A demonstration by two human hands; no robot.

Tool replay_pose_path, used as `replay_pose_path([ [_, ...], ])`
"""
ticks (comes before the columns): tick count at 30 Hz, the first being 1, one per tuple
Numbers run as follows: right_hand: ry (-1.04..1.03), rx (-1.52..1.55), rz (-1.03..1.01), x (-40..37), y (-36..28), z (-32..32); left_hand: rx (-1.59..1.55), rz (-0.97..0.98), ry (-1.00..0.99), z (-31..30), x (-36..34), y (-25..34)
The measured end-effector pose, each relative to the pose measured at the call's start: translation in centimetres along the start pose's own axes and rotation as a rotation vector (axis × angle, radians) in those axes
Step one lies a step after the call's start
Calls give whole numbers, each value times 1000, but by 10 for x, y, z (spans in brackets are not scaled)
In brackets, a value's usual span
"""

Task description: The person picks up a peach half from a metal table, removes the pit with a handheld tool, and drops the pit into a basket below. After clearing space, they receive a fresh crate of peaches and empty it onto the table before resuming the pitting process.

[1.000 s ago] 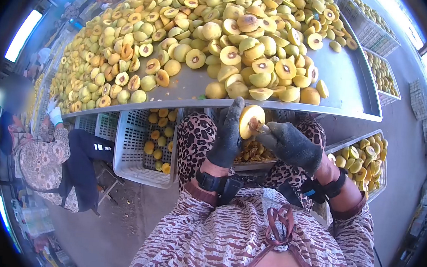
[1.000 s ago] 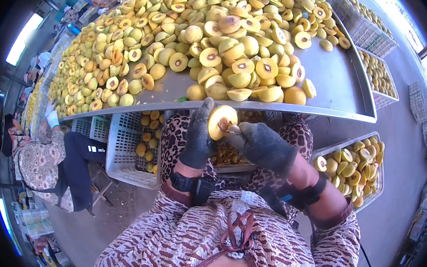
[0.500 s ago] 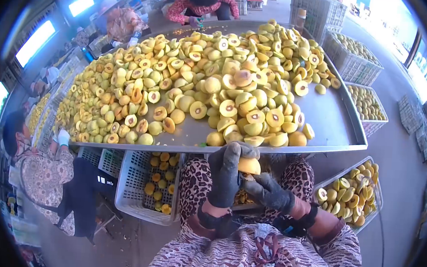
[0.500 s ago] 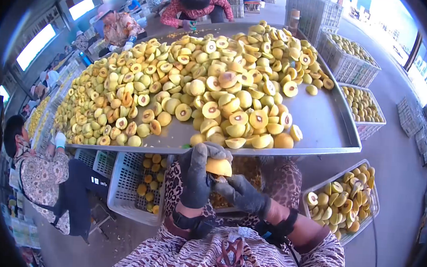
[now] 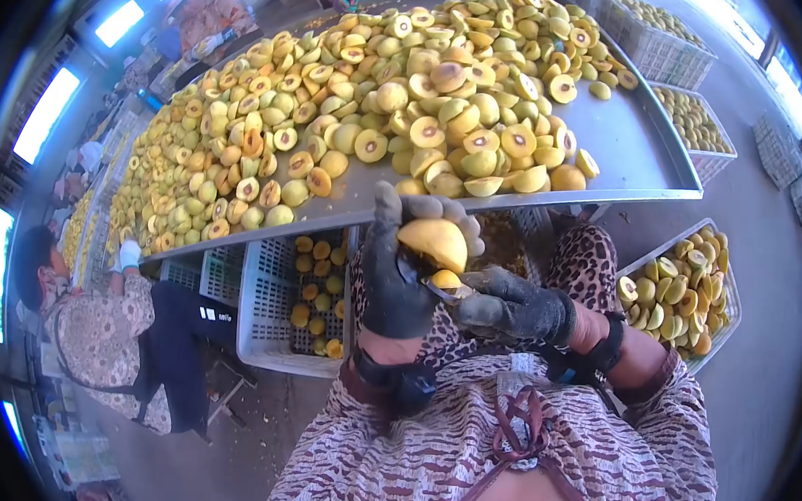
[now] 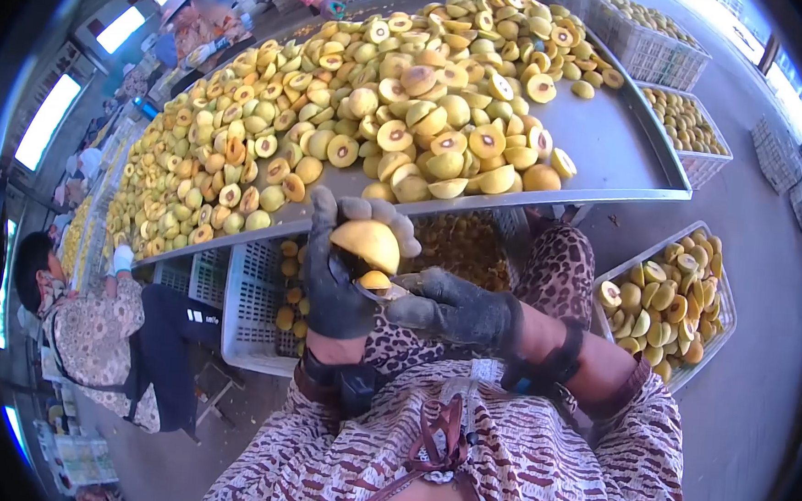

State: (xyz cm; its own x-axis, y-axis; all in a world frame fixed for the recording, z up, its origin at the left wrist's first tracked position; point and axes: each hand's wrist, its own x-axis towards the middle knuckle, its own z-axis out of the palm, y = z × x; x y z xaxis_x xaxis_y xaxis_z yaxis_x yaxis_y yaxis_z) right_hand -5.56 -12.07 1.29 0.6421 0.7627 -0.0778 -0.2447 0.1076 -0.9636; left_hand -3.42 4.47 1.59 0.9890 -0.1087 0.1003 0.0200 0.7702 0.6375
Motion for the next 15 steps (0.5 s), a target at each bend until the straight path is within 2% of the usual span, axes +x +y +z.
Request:
replay_pose_path([
  [1,-26,6,12,4,7,1,-132,-45,15,-17,10,2],
  [2,29,-127,-122,8,17,-1,-226,-7,25,-41,15,7],
  [3,88,-263,-266,12,22,-5,-398,20,-82,-71,21,17],
  [4,135,-525,-287,12,22,-13,-414,79,-15,-108,19,29],
  [5,124,-521,-288,17,41,-37,-426,78,2,-139,9,47],
  [6,116,-916,-122,26,80,-67,-260,171,35,-181,-1,57],
  [7,105,-1293,68,25,108,-79,183,258,355,-191,-18,66],
  [8,117,-1269,85,21,114,-74,588,244,643,-194,-37,72],
  [9,266,-1296,159,27,111,-76,443,227,789,-211,-44,77],
  [10,419,-1308,252,28,110,-75,534,152,778,-237,-61,82],
  [11,476,-1261,223,36,111,-69,1241,281,666,-318,-83,83],
  [12,564,-1222,202,45,112,-67,2234,135,383,-389,-98,99],
  [13,472,-1274,107,44,119,-74,1897,793,526,-386,-67,72],
  [14,391,-1396,236,44,136,-86,1486,546,316,-336,-26,55],
  [15,494,-1500,0,42,148,-97,1096,277,125,-262,3,53],
])
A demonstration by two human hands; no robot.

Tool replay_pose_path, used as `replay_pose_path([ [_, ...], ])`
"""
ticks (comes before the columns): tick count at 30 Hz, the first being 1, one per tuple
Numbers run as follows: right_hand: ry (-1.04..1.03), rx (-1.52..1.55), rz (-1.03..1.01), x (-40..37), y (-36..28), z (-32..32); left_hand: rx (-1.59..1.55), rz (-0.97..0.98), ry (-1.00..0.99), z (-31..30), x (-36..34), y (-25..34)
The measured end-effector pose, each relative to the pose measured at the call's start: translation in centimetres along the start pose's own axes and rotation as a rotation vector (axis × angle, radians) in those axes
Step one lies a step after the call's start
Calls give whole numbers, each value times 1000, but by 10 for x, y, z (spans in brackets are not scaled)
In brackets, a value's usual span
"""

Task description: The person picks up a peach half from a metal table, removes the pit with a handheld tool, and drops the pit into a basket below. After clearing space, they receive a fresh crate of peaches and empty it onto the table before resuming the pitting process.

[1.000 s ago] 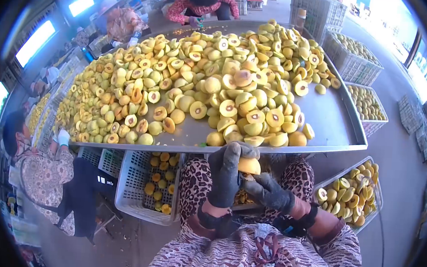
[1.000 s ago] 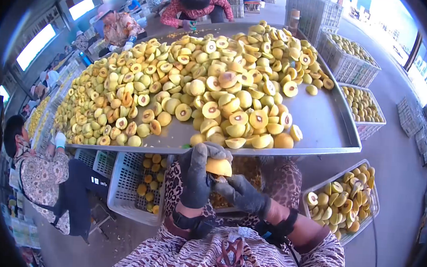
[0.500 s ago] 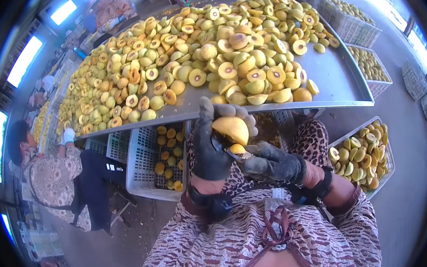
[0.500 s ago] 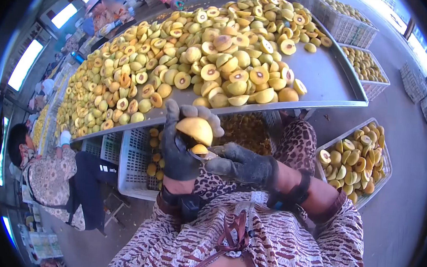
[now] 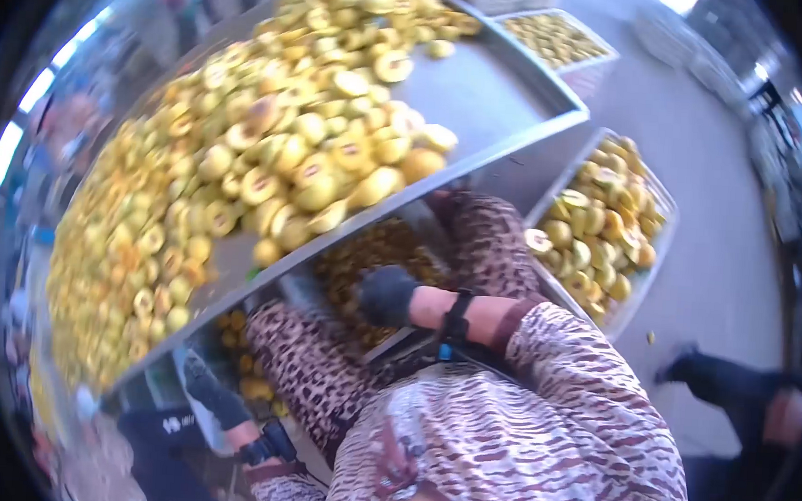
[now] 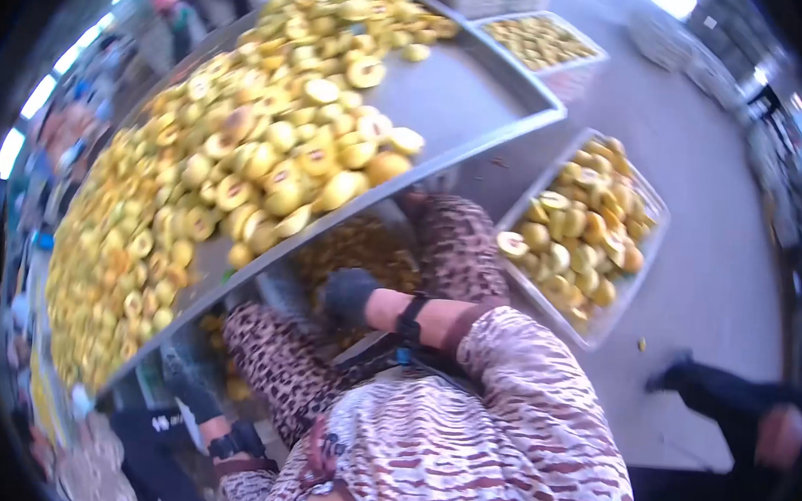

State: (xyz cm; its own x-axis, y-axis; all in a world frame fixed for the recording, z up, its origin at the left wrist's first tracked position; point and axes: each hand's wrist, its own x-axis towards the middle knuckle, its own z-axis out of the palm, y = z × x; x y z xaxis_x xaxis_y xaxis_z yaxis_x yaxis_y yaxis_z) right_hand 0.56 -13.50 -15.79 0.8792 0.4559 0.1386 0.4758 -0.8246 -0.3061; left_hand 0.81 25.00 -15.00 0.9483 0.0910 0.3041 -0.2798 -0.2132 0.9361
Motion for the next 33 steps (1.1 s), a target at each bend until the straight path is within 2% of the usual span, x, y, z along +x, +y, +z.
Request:
replay_pose_path([
  [1,209,-61,-143,-7,12,3,245,79,48,38,24,37],
  [2,205,-73,-38,-38,24,-37,493,162,68,88,45,65],
  [4,424,187,292,-74,31,-142,498,472,-214,163,67,99],
  [6,646,132,363,-108,50,-147,280,450,-312,208,65,121],
  [7,625,36,559,-148,65,-149,350,578,-417,233,67,132],
  [8,456,-17,724,-185,60,-171,426,709,-519,256,71,140],
  [10,179,-58,1057,-270,86,-146,751,890,-475,293,70,151],
  [11,176,-52,1068,-290,85,-135,893,957,-466,308,70,152],
  [12,211,-30,1090,-308,77,-123,890,960,-477,321,70,152],
  [14,246,1,1114,-325,75,-95,1189,939,-629,340,72,150],
  [15,173,-54,1068,-323,80,-78,1276,939,-662,346,84,136],
  [16,104,-109,1013,-314,85,-70,1291,942,-655,347,89,133],
  [18,136,-144,982,-299,95,-61,1243,962,-693,346,94,131],
  [19,7,-31,1036,-295,109,-60,1248,960,-692,344,97,131],
  [20,-126,78,1089,-294,122,-60,1247,1056,-677,343,98,130],
  [21,18,192,1071,-294,127,-61,1243,1144,-666,340,97,128],
  [22,13,177,1063,-294,133,-65,1239,1134,-654,343,100,128],
  [24,-128,111,1124,-288,125,-68,1095,1210,-722,338,105,124],
  [25,-95,60,1220,-289,129,-56,1081,1225,-795,336,112,125],
  [26,-131,28,1223,-295,132,-47,1100,1192,-791,336,117,126],
  [28,-126,52,1289,-299,131,-48,1259,1066,-996,342,115,142],
  [30,-231,71,1295,-296,127,-56,1256,1062,-1043,348,114,147],
  [32,-320,64,1310,-290,131,-58,1161,1119,-808,355,109,137],
  [33,-366,15,1296,-290,129,-55,1151,1101,-826,359,108,139],
])
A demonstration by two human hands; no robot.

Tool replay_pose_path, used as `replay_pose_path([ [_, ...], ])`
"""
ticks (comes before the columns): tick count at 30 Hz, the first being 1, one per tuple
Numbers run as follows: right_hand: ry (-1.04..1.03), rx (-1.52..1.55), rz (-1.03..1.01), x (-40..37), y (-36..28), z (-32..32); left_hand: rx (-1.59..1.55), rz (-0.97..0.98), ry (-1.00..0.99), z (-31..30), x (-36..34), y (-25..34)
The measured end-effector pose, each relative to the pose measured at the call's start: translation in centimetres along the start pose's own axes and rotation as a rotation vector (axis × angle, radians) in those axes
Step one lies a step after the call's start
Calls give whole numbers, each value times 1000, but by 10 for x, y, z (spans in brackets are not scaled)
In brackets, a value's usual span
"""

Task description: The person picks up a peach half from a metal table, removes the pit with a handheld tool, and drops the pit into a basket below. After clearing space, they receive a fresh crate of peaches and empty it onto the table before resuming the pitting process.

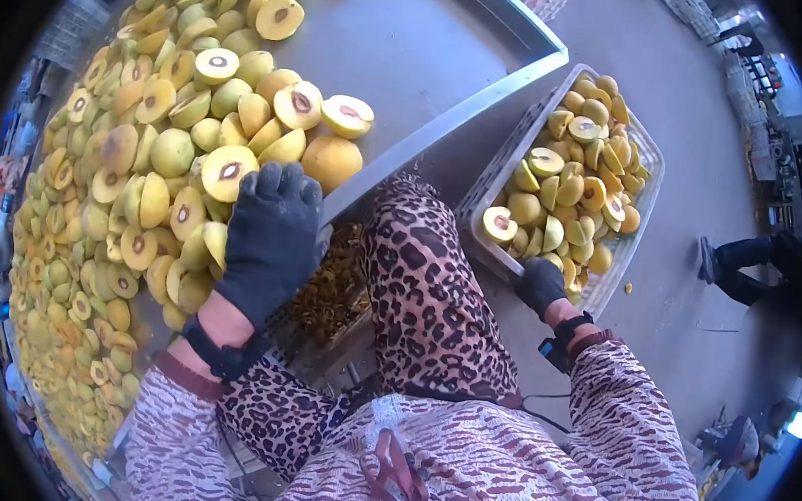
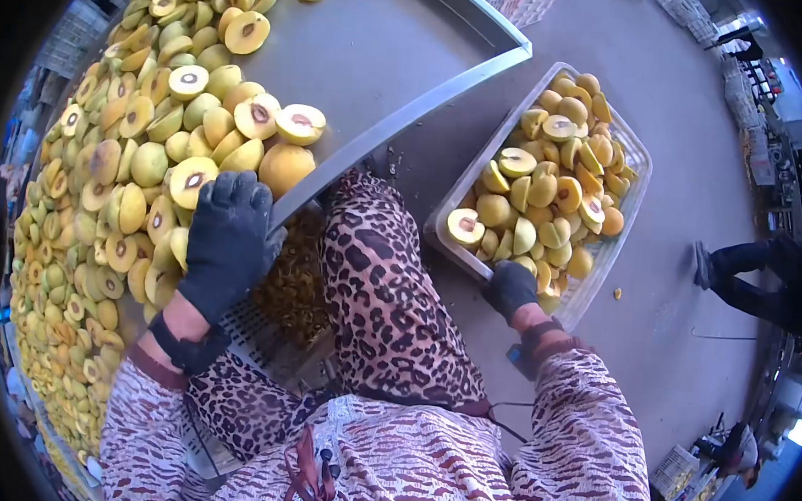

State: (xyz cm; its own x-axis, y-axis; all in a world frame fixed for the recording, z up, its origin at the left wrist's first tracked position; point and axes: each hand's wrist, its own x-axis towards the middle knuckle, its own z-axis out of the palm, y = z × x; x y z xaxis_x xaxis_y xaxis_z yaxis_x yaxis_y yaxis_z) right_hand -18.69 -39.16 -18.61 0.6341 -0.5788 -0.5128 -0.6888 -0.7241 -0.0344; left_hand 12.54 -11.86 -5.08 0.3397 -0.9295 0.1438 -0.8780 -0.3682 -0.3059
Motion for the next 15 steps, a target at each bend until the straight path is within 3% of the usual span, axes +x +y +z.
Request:
replay_pose_path([
  [3,-99,-97,83,3,-5,-1,-246,16,-118,7,13,-6],
  [6,-60,-73,-42,4,3,1,-409,113,-178,11,23,-21],
  [8,-102,-72,-21,2,0,2,-546,97,-266,8,23,-26],
  [15,-44,-39,-22,-1,-13,-9,-525,112,-292,11,23,-26],
])
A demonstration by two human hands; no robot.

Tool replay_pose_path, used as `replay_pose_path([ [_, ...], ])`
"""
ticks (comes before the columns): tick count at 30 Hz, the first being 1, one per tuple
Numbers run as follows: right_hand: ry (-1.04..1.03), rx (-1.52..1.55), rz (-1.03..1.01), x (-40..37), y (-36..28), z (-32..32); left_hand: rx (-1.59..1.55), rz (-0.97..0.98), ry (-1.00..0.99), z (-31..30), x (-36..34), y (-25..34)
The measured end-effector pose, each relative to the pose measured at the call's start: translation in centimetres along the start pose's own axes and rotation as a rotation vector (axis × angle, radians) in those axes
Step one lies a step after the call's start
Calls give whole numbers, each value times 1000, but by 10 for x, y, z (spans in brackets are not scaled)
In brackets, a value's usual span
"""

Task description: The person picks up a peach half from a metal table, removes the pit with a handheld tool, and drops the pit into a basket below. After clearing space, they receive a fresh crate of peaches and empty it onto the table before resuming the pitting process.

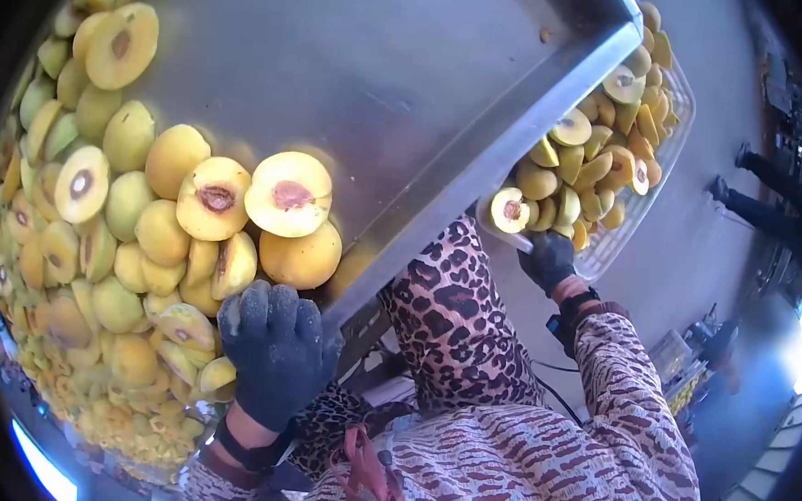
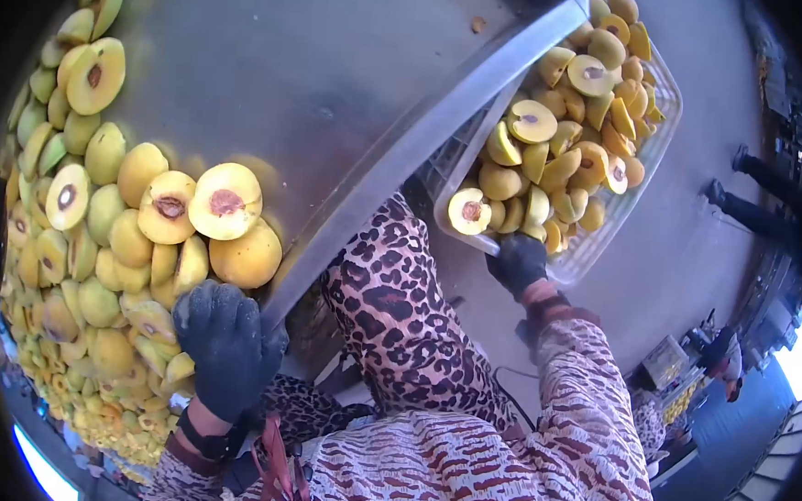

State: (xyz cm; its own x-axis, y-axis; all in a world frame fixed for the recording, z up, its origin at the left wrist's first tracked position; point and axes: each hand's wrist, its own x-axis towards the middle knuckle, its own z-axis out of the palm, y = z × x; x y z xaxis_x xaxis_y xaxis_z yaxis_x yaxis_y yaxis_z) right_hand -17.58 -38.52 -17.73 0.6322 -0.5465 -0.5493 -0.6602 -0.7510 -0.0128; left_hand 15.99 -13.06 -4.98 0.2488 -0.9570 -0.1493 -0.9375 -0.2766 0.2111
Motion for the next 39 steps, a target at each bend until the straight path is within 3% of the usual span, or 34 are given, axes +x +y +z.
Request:
replay_pose_path([
  [2,-170,-1,93,1,1,-2,-7,-16,-88,5,6,1],
  [8,-185,108,122,0,9,-7,150,-44,-38,7,-1,10],
  [10,-81,121,128,21,-5,15,188,-10,79,43,-8,-7],
  [13,-67,130,132,19,-3,21,217,-22,68,42,-8,-7],
  [15,-83,133,134,16,-5,16,160,-65,-63,35,-11,-5],
  [19,31,180,69,8,2,20,176,-23,75,50,-16,-11],
  [21,70,164,88,8,-1,21,154,-51,47,40,-10,-4],
  [26,30,151,81,9,-3,15,132,-36,49,40,-14,-6],
  [30,-235,141,101,12,1,8,50,-36,21,30,-3,-3],
  [39,-226,330,178,4,-5,-6,6,-10,55,30,4,-1],
])
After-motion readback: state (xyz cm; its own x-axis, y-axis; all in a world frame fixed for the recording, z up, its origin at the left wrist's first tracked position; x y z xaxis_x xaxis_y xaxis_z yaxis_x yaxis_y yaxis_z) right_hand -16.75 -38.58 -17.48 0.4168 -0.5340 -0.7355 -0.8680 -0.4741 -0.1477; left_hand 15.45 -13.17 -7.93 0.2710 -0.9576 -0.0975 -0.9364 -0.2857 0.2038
